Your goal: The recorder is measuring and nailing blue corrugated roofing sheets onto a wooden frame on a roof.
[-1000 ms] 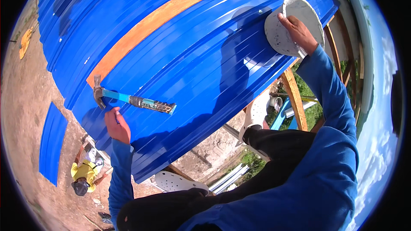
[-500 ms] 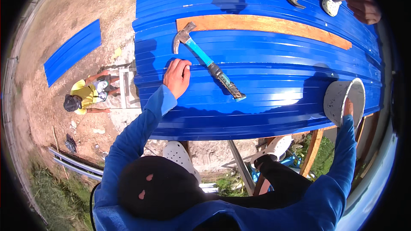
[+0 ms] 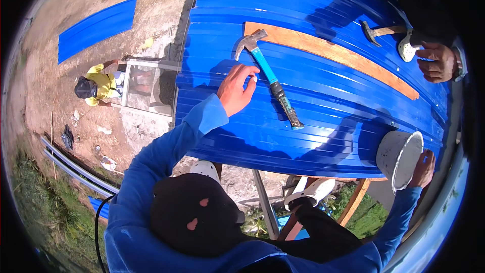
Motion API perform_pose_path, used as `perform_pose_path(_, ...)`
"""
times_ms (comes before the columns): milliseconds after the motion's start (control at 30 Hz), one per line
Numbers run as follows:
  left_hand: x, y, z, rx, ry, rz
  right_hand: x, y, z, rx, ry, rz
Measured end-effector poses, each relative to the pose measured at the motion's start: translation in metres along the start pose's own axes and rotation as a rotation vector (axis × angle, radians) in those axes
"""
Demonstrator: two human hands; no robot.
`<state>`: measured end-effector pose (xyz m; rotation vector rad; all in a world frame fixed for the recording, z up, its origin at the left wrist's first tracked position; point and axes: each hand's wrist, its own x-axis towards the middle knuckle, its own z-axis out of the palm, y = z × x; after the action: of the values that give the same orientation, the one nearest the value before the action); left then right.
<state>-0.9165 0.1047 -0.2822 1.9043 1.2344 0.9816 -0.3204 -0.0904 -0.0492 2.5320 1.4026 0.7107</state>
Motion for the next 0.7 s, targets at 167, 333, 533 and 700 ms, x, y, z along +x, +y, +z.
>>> perform_pose_path(167, 0.017, 0.091, 0.005, -0.462, -0.443, -0.262, -0.036, -0.213, -0.102, 0.332, 0.010, -0.600)
perform_pose_path(333, 0.004, 0.093, 0.019, -0.569, -0.621, -0.272, -0.072, -0.357, -0.099, 0.579, -0.119, -0.899)
perform_pose_path(533, 0.002, 0.058, -0.004, -0.728, -0.479, -0.543, -0.079, -0.427, -0.081, 0.695, -0.166, -0.924)
perform_pose_path(700, 0.022, -0.001, -0.017, -0.440, -0.104, -0.354, -0.104, -0.462, -0.064, 1.001, -0.430, -0.499)
